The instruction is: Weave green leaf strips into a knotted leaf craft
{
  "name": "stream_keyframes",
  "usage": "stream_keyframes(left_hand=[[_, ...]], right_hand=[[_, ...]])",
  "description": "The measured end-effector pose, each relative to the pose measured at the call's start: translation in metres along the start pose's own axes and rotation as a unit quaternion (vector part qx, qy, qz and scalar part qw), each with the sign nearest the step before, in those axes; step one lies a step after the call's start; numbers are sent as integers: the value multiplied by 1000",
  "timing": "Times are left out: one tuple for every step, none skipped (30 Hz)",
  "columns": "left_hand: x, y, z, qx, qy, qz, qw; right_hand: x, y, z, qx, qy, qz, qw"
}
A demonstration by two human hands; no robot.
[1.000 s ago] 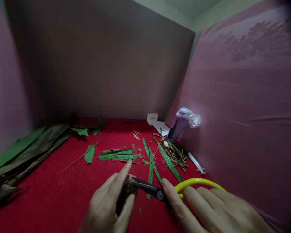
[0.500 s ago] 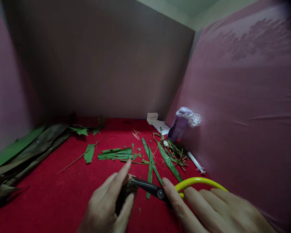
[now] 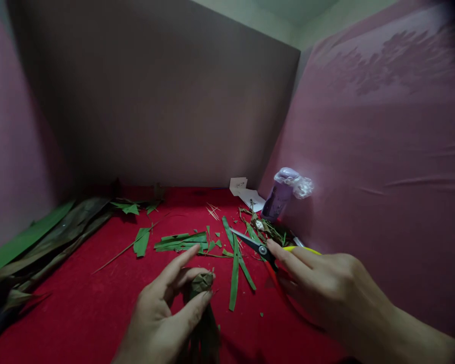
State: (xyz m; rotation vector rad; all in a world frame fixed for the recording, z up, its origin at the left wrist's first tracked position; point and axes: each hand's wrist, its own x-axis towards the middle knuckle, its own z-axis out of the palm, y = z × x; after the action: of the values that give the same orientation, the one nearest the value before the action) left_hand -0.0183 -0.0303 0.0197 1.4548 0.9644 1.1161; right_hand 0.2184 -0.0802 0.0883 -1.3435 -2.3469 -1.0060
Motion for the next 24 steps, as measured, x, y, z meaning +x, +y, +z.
stream_keyframes(left_hand=[[2,1,0,-45,-6,-23,999],[3,2,0,-85,-11,-44,995],[4,3,0,-117,-13,-59,991],[6,3,0,-141,-16,-72,987],[7,4,-1,-157,-17,-82,984],[8,5,-1,-166,-17,-89,982],[8,5,-1,-169,-18,-96,981],[9,6,-1,-169,-19,-101,980],[9,7,-1,-169,-16,-102,980],[10,7,0,-168,-9,-99,981],[10,8,0,-168,2,-94,981],[10,8,1,-168,11,-90,982],[10,9,2,-166,19,-83,982],[10,9,3,-162,23,-75,984],[10,8,3,-155,22,-66,985],[10,8,3,-146,20,-56,988],[11,7,3,-136,18,-45,990],[11,7,2,-127,14,-34,991],[12,7,2,-121,12,-25,992],[12,6,1,-120,10,-20,993],[13,7,0,-124,10,-18,992],[13,7,0,-133,11,-19,991],[14,8,-1,-146,14,-22,989],[14,8,-2,-161,14,-26,987]], right_hand=[[-2,2,5,19,-12,10,1000],[-4,4,10,35,-21,21,999],[-6,4,13,49,-34,30,998],[-8,5,15,60,-43,41,996],[-9,4,17,69,-50,50,995],[-11,4,17,76,-55,57,994],[-12,4,18,81,-58,64,993],[-13,4,18,84,-62,69,992],[-13,4,19,86,-68,75,991],[-13,5,20,87,-81,82,990],[-13,5,22,88,-100,90,987],[-12,5,25,92,-122,99,983],[-11,6,30,99,-149,109,978],[-9,6,35,111,-178,118,971],[-8,6,42,131,-202,123,963],[-5,5,49,154,-225,121,955],[-3,5,58,176,-236,115,949],[0,5,66,194,-244,120,943],[3,4,75,210,-250,130,936],[7,3,84,226,-249,139,932],[10,3,92,232,-247,140,930],[14,1,99,237,-244,139,930],[17,0,105,244,-241,137,929],[19,-2,110,249,-237,135,929]])
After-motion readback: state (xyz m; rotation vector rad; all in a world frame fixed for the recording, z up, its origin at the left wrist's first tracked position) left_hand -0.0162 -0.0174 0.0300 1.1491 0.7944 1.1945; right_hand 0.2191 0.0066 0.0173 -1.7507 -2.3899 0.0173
